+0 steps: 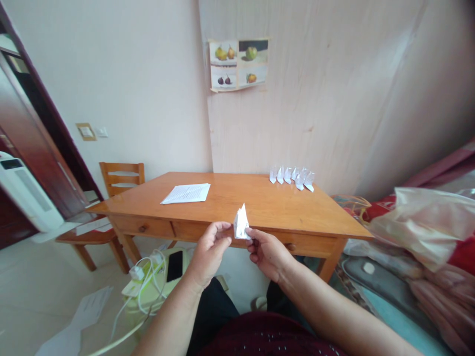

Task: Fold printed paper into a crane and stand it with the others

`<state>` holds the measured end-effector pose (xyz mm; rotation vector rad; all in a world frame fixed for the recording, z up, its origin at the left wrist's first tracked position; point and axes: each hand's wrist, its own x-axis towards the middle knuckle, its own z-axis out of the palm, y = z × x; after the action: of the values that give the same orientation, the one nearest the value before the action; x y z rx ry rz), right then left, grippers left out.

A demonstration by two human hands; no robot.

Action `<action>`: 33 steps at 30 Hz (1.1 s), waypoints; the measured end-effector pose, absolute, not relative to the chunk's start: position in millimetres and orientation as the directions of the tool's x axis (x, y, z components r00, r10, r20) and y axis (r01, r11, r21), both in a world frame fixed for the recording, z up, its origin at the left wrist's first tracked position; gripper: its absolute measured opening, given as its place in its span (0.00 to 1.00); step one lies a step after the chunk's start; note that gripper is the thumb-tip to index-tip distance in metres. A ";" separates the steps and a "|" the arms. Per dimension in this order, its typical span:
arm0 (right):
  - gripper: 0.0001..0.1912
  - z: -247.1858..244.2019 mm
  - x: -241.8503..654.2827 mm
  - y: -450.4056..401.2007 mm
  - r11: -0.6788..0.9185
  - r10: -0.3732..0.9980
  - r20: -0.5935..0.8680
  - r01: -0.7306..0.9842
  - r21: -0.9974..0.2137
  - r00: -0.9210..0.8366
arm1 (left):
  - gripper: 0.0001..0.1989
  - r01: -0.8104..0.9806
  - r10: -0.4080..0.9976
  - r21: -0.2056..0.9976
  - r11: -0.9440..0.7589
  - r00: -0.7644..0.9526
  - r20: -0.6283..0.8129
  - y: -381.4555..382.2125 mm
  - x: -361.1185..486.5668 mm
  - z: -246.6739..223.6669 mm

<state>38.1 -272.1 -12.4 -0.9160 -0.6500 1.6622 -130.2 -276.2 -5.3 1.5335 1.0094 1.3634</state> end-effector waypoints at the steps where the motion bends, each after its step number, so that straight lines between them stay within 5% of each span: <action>1: 0.09 -11.9 38.1 -272.1 -0.277 0.960 -0.252 -0.547 -0.790 -0.123 | 0.14 0.093 0.929 0.927 -0.365 0.098 0.356 -276.4 -130.5 -6.3; 7: 0.08 -10.7 38.8 -273.7 -0.253 0.966 -0.237 -0.532 -0.808 -0.099 | 0.10 0.306 0.875 0.820 -0.484 0.144 0.462 -278.0 -128.5 -6.5; 19: 0.20 -9.7 39.4 -278.5 -0.225 0.973 -0.186 -0.386 -0.895 -0.137 | 0.07 0.279 0.882 0.837 -0.471 0.147 0.447 -276.7 -132.6 -3.6; 24: 0.28 -11.4 40.8 -281.1 -0.091 0.993 -0.076 -0.174 -0.980 -0.095 | 0.10 0.140 0.930 0.920 -0.365 0.098 0.354 -276.3 -131.7 -4.9; 29: 0.22 -13.6 47.2 -279.2 0.266 0.960 0.271 0.075 -0.961 0.065 | 0.14 0.088 0.964 0.961 -0.263 0.065 0.258 -278.3 -131.0 -2.9; 33: 0.18 -12.9 49.6 -278.6 0.316 0.948 0.311 0.116 -0.942 -0.063 | 0.14 0.102 0.962 0.957 -0.271 0.074 0.264 -280.2 -130.5 -1.6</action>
<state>49.6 -278.6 -12.9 -1.0338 -1.4664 0.9377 -130.5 -280.2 -1.6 1.5203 1.1054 1.3052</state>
